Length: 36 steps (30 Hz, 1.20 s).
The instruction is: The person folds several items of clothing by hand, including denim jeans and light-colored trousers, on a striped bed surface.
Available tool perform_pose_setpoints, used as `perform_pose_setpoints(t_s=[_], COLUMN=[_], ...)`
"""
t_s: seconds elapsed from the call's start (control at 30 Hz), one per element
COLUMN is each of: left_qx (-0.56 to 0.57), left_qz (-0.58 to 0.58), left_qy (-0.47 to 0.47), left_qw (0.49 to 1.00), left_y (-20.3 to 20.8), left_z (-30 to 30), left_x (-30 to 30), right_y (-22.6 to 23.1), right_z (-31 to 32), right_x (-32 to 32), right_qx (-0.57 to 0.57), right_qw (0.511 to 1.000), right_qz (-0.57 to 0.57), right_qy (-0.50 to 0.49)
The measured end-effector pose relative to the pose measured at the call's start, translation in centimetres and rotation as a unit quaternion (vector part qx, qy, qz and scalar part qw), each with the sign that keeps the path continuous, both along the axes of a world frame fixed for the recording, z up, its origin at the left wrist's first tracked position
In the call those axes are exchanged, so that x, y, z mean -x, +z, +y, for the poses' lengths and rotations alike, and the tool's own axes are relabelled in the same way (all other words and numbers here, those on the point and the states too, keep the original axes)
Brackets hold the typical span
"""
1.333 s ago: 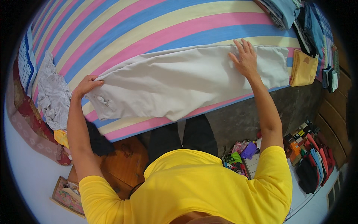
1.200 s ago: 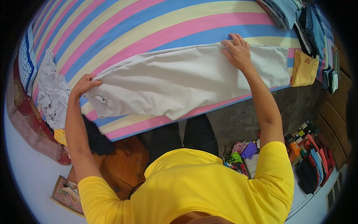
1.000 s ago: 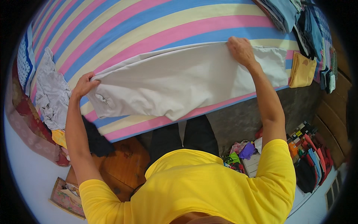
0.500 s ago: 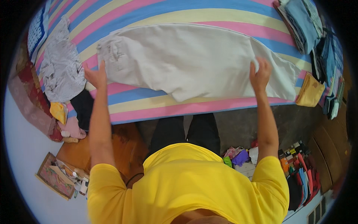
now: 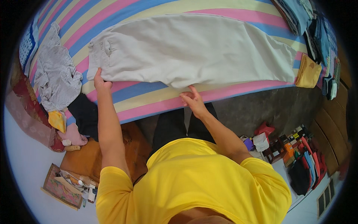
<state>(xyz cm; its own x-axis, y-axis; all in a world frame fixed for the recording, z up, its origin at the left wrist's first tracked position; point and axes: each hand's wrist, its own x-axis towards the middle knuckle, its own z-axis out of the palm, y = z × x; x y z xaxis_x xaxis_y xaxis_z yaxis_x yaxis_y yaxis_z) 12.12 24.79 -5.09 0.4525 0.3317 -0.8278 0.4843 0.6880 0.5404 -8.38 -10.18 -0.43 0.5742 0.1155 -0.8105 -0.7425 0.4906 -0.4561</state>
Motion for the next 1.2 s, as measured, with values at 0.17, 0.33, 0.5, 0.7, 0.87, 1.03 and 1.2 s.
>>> perform_pose_setpoints(t_s=[0.17,0.33,0.5,0.7,0.87,1.03,1.2], left_qx=[0.000,0.014,-0.007,0.001,0.013,-0.001,-0.002], left_qz=[0.005,-0.009,-0.004,0.032,0.012,0.021,0.029], left_qy=[-0.001,-0.023,-0.043,-0.061,-0.078,-0.079,-0.081], left_qw=[1.000,1.000,0.999,0.998,0.997,0.997,0.996], left_y=[1.0,0.9,0.9,0.9,0.6,0.7,0.4], left_z=[-2.4,-1.1,-1.7,-1.3,-0.4,-1.1,-1.2], left_x=[0.0,-0.2,-0.7,-1.3,-1.7,-1.9,-1.3], right_y=[-0.6,-0.5,-2.7,-2.4,0.4,-1.3,-0.8], right_z=[1.1,1.9,0.6,2.4,4.9,3.8,3.5], right_x=[-1.2,-3.4,-3.0,-2.9,-4.3,-4.7,-4.0], right_qx=[0.043,0.066,0.106,0.211,0.104,0.017,-0.052], right_qw=[0.989,0.993,0.986,0.973,0.994,0.991,0.996], right_qz=[0.043,-0.050,-0.002,0.039,-0.024,0.109,0.063], right_qy=[-0.138,-0.086,-0.131,-0.084,0.009,-0.072,0.022])
